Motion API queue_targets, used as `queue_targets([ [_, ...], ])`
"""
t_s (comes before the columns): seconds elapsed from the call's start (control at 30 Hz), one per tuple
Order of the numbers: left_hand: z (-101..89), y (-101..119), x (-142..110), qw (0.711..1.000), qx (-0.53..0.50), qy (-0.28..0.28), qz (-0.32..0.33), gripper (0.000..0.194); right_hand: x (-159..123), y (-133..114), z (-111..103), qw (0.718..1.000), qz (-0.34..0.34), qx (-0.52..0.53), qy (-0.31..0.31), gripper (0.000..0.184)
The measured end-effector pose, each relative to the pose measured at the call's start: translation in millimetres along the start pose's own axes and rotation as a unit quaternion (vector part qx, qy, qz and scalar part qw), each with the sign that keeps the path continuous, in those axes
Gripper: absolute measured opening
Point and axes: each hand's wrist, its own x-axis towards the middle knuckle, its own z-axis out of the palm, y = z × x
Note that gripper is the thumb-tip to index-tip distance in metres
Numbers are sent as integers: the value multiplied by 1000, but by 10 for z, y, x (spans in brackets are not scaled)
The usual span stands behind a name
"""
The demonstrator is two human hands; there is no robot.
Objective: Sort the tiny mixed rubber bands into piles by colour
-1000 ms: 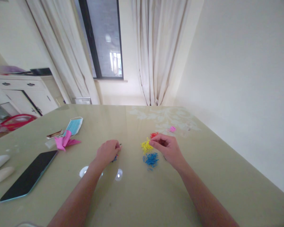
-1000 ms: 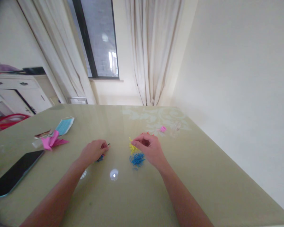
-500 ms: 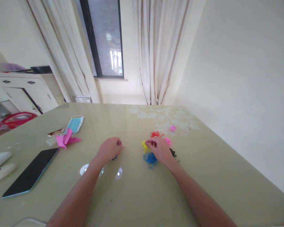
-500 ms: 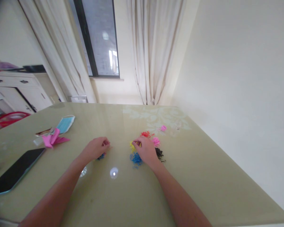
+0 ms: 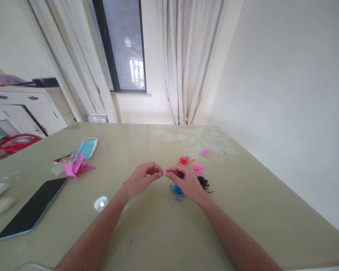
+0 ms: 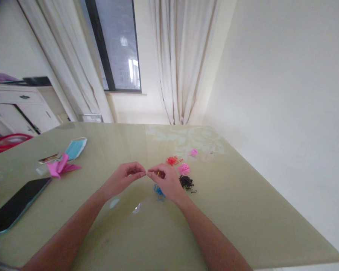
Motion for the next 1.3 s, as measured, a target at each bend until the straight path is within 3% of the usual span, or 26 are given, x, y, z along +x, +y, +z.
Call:
queue_targets([
  [0.23, -19, -10, -10, 1000, -8, -16, -2, 28, 4, -26, -89, 994, 30, 103, 8, 20],
  [0.33, -94, -113, -1, 992, 119, 39, -32, 22, 2, -150, -279, 974, 34, 221, 29, 19],
  [0.4, -142, -215, -1, 966, 241, 71, -69, 18, -15, -251, -425, 958, 18, 280, 58, 16],
  [0.5, -181, -362, -13, 925, 358, 51, -118, 14, -48, -381, -589, 941, -12, 325, 95, 13],
  [0.67, -185, -436, -20, 903, 401, 16, -152, 11, -60, -423, -684, 936, -7, 333, 112, 18],
  [0.83, -164, -427, -17, 901, 410, 17, -137, 12, 8, -189, -872, 962, 15, 236, 140, 20],
  [0.93, -131, -441, 1, 915, 388, 42, -102, 14, 68, 69, -1026, 990, 57, 67, 111, 20],
  [1.07, -75, -428, 46, 962, 259, 70, -53, 13, 125, 410, -1126, 983, 131, -115, 56, 19],
  [1.2, 0, -361, 72, 995, 82, 52, -20, 14, 149, 531, -1124, 968, 155, -183, 79, 16],
  [1.3, 72, -289, 67, 999, -22, 44, -20, 22, 149, 436, -1022, 976, 115, -165, 86, 21],
])
